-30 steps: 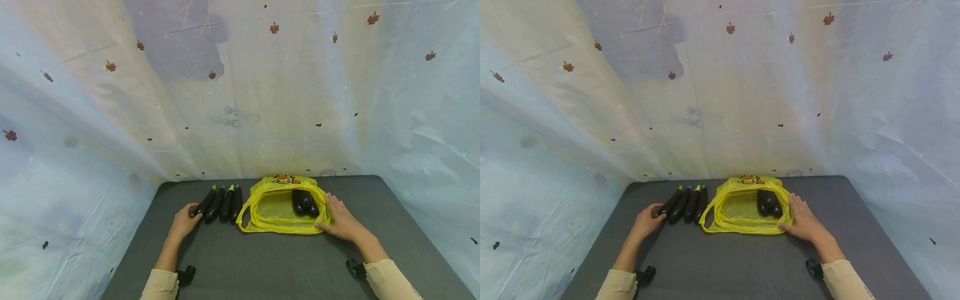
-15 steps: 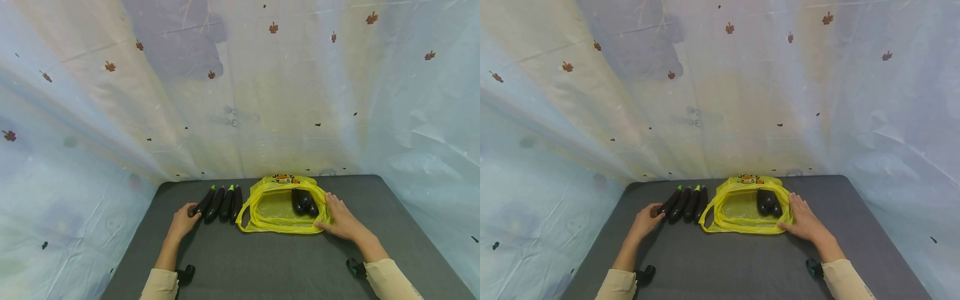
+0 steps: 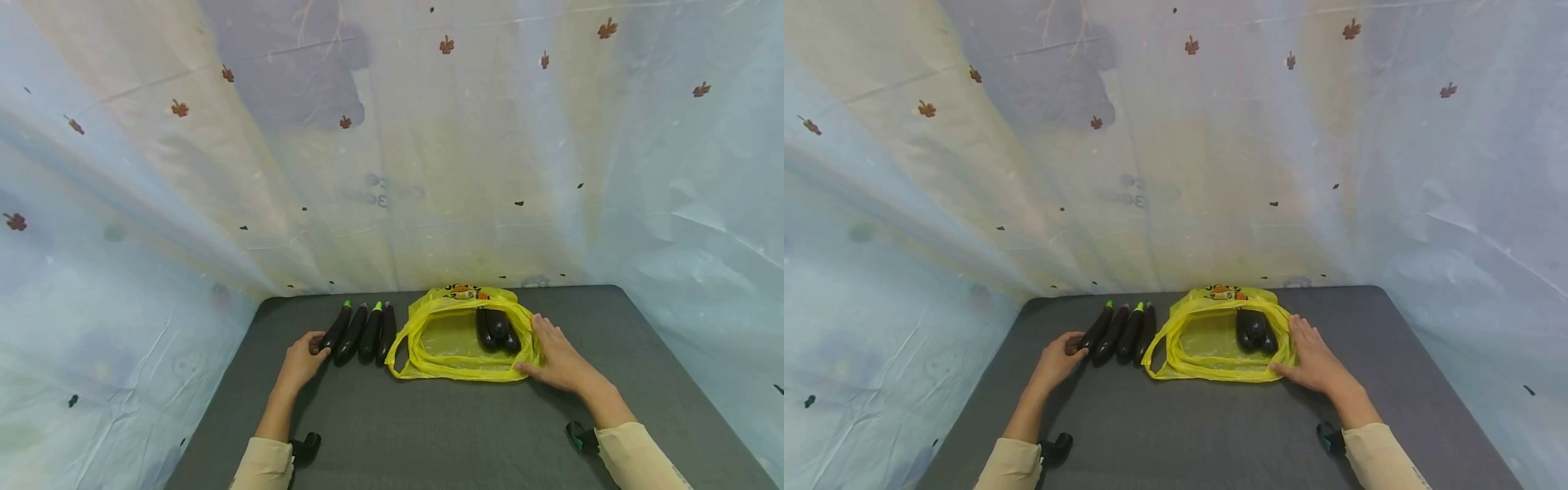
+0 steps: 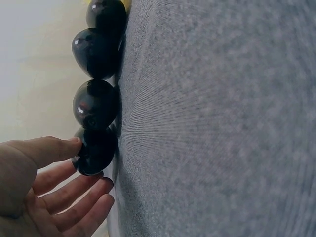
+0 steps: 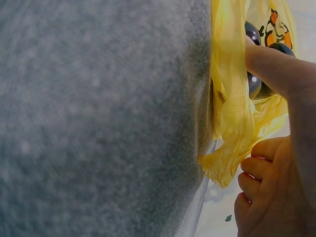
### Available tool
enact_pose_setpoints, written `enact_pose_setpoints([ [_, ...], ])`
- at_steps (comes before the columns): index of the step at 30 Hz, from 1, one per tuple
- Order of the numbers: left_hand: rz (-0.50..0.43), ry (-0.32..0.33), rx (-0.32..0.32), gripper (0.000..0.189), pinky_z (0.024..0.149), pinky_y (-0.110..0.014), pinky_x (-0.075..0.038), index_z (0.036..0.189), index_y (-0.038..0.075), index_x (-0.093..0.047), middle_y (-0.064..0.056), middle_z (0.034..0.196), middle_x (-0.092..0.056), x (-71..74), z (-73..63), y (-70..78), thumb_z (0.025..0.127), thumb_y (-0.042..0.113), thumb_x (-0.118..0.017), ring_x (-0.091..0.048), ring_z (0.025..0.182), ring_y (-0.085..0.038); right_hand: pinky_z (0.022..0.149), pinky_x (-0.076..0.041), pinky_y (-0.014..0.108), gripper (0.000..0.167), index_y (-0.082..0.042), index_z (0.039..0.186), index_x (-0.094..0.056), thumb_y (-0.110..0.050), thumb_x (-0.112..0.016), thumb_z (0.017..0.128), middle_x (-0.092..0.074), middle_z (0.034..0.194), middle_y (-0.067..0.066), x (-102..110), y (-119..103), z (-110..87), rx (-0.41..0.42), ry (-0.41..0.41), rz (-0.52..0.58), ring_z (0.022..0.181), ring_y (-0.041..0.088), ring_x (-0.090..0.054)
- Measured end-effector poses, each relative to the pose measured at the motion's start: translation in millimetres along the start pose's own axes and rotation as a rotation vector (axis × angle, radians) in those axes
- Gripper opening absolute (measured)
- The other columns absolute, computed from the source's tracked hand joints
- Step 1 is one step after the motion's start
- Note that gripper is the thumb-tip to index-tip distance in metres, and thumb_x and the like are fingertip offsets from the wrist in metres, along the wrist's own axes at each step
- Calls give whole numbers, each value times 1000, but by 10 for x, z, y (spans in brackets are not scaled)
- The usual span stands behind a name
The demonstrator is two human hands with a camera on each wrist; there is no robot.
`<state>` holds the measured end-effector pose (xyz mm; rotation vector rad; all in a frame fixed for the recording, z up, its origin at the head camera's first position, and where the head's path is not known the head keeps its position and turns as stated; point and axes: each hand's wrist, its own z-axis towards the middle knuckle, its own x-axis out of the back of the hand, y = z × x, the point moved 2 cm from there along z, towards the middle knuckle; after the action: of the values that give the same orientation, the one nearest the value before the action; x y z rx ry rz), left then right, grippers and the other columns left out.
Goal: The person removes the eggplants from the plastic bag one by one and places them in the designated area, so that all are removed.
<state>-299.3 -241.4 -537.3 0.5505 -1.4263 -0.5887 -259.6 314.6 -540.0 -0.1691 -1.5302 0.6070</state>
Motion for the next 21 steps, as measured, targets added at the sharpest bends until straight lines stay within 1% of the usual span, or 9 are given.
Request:
enact_pose_setpoints([
  [9, 13, -1, 13, 47, 93, -58, -58, 146, -1, -61, -28, 138, -67, 16, 3, -4, 104, 15, -74, -69, 119, -43, 127, -9, 71, 121, 13, 167, -9, -54, -80, 94, -9, 172, 38, 13, -16, -19, 3, -7, 12, 159, 58, -10],
  [15, 46, 16, 23, 49, 97, -62, -55, 147, -1, -60, -27, 139, -66, 38, -8, 38, 104, 18, -74, -67, 121, -44, 128, -9, 71, 120, 13, 167, -9, -52, -80, 95, -10, 172, 38, 24, -23, -33, 7, -3, 15, 159, 57, -10],
  [21, 91, 28, 41, 51, 99, -67, -52, 150, 2, -59, -25, 143, -65, 67, -21, 94, 104, 22, -74, -65, 125, -44, 127, -10, 71, 119, 13, 167, -11, -50, -82, 94, -11, 171, 39, 18, -15, -41, 19, 17, 18, 158, 58, -11],
])
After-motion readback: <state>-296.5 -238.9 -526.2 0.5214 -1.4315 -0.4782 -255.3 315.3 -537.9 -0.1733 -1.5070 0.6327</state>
